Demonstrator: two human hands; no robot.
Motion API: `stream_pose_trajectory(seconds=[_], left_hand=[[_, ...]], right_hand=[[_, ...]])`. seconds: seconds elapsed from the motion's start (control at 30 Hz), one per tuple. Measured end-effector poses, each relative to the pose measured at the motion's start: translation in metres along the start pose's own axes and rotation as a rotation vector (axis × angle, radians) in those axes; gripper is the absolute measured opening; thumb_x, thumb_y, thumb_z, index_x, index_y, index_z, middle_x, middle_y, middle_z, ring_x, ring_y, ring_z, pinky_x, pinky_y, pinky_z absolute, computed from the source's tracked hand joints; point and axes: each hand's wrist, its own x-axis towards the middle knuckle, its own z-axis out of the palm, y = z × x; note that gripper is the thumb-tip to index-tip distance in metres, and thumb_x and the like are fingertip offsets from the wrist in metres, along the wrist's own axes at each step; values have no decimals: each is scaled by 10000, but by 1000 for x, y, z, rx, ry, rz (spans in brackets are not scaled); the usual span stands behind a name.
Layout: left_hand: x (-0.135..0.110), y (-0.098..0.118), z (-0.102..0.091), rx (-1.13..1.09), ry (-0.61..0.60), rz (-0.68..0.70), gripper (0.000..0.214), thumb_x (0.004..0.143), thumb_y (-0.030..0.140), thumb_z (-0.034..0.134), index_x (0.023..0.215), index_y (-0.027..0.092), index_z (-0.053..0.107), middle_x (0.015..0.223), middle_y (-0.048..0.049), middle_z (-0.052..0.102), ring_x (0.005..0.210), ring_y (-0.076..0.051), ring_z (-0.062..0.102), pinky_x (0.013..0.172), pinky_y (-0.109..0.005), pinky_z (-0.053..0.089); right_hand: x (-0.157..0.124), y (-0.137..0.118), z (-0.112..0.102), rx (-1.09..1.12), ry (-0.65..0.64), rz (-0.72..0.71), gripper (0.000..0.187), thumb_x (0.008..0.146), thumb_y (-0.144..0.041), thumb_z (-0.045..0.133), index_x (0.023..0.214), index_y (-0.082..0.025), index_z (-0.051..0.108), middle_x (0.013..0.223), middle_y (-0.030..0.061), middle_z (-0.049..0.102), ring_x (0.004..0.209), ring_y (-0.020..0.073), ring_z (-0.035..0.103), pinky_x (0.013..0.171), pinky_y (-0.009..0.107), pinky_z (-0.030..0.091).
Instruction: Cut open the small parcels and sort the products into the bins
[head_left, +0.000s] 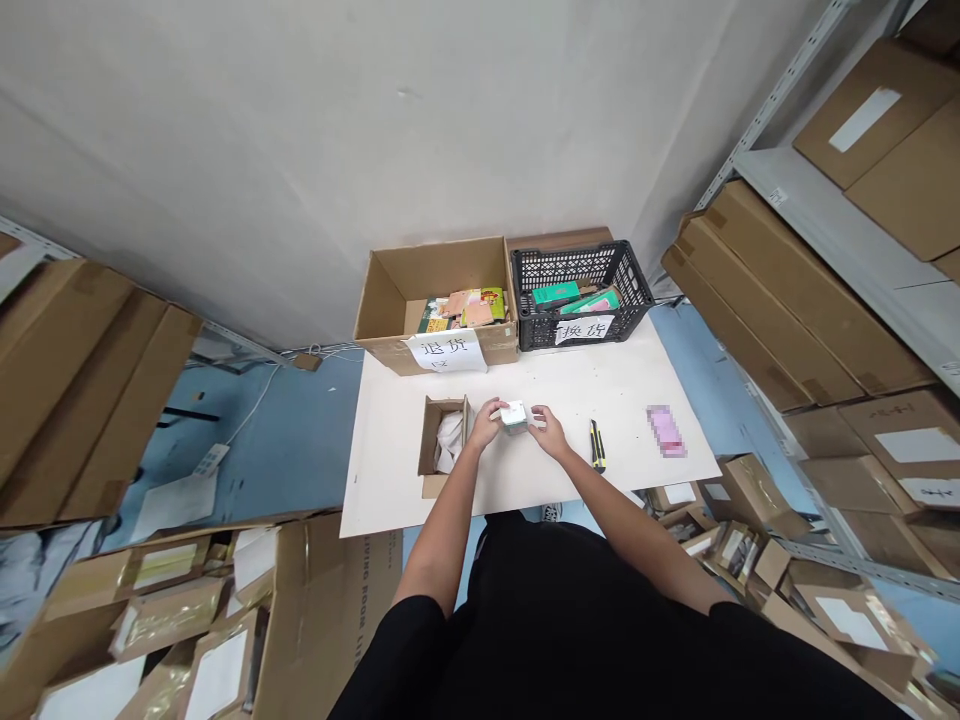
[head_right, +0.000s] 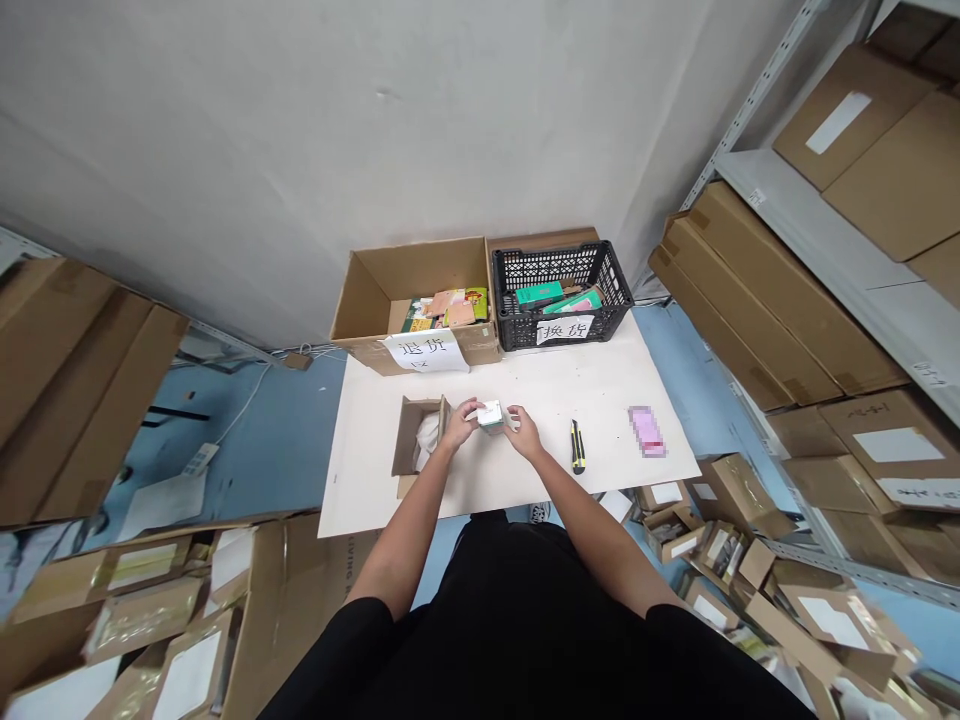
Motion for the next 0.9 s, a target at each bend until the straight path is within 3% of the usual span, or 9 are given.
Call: stream_pose_trajectory(seconds=[0.13, 0.47, 0.53, 0.67, 0.8, 0.9], left_hand=[[-12, -4, 0, 86, -40, 25, 484, 714, 84, 694, 1171, 235, 736, 1611, -118, 476, 1403, -263, 565, 1044, -384, 566], [-22, -11, 12, 179, 44, 138, 157, 876, 236, 689, 1019, 212, 749, 1320, -127, 690, 1256, -266, 644, 1031, -423, 565], [-25, -16, 18, 50, 42, 131, 243, 821, 239, 745, 1061, 208, 725, 1350, -138, 662, 1218, -266, 658, 965, -396, 585], [-26, -26, 29, -195, 132, 66, 547, 705, 161, 788, 1220, 214, 613, 1319, -133, 652, 1125, -238, 691, 916, -366, 582], [-12, -22, 33, -205, 209, 22, 543, 689, 122, 747, 1195, 218, 577, 1175, -103, 692, 1033, -225, 705, 914, -381, 578], [7, -5, 29, -185, 198, 75, 529, 724, 130, 716, 1222, 231, 569, 1173, -89, 700, 1034, -214, 703, 896, -359, 584]], right_hand=[[1, -3, 3, -9, -39, -20, 458, 841, -288, 666, 1298, -271, 639, 1411, 97, 646, 1178, 265, 668, 885, 385, 599], [11, 0, 14, 5, -11, -71, 227, 894, -260, 589, 1080, -224, 715, 1204, 95, 701, 1026, 221, 716, 980, 393, 579], [14, 3, 17, 77, -21, -48, 277, 830, -256, 635, 1097, -232, 701, 1215, 92, 694, 1056, 232, 708, 959, 393, 586], [17, 10, 27, 316, -7, 70, 561, 667, -236, 714, 1220, -253, 623, 1221, 85, 683, 1097, 247, 693, 951, 422, 582], [26, 8, 39, 429, 73, 142, 495, 647, -262, 701, 1134, -248, 613, 1133, 67, 708, 1014, 239, 702, 947, 438, 575], [43, -4, 35, 434, 108, 104, 462, 663, -294, 701, 1117, -248, 623, 1089, 58, 716, 961, 236, 701, 915, 434, 583]])
